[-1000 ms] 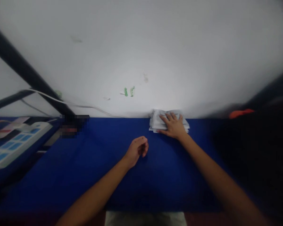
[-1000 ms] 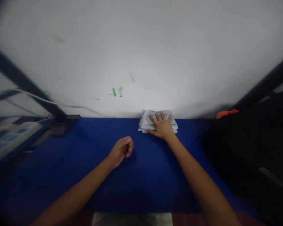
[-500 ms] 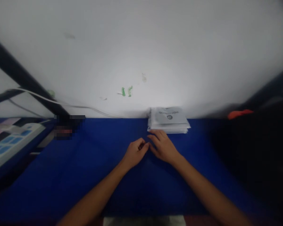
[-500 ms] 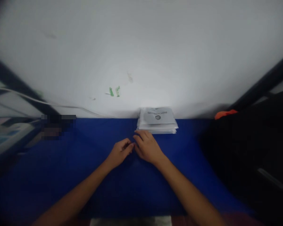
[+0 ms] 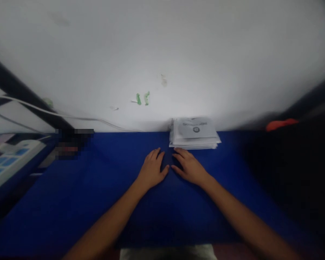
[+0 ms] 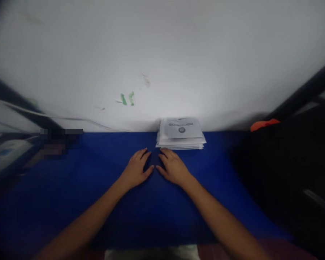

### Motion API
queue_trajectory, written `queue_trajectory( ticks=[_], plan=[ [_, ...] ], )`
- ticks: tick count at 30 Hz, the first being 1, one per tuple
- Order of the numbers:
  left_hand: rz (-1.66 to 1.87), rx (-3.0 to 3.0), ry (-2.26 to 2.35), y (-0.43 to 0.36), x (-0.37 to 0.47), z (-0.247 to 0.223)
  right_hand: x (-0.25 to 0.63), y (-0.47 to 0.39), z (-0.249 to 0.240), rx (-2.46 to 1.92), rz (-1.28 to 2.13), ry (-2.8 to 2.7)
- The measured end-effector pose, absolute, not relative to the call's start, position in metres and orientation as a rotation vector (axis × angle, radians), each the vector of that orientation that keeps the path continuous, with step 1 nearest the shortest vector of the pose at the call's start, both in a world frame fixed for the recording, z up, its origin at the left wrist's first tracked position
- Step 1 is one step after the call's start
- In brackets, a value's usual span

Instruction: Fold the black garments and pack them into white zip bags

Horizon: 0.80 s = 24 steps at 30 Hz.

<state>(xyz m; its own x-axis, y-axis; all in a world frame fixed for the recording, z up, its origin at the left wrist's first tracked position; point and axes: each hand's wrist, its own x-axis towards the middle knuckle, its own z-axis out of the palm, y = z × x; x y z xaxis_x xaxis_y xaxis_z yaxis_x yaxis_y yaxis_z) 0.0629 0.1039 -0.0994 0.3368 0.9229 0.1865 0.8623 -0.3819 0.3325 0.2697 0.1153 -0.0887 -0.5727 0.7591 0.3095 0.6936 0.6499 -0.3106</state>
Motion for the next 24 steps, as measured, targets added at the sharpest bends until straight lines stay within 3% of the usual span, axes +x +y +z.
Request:
queue_trajectory(
  ticks=[24],
  plan=[
    [0.507,2.447,1.612,0.103,0.063,-0.100,0.274,0.113,-0.073,-0.981,0.274,-2.555]
  ],
)
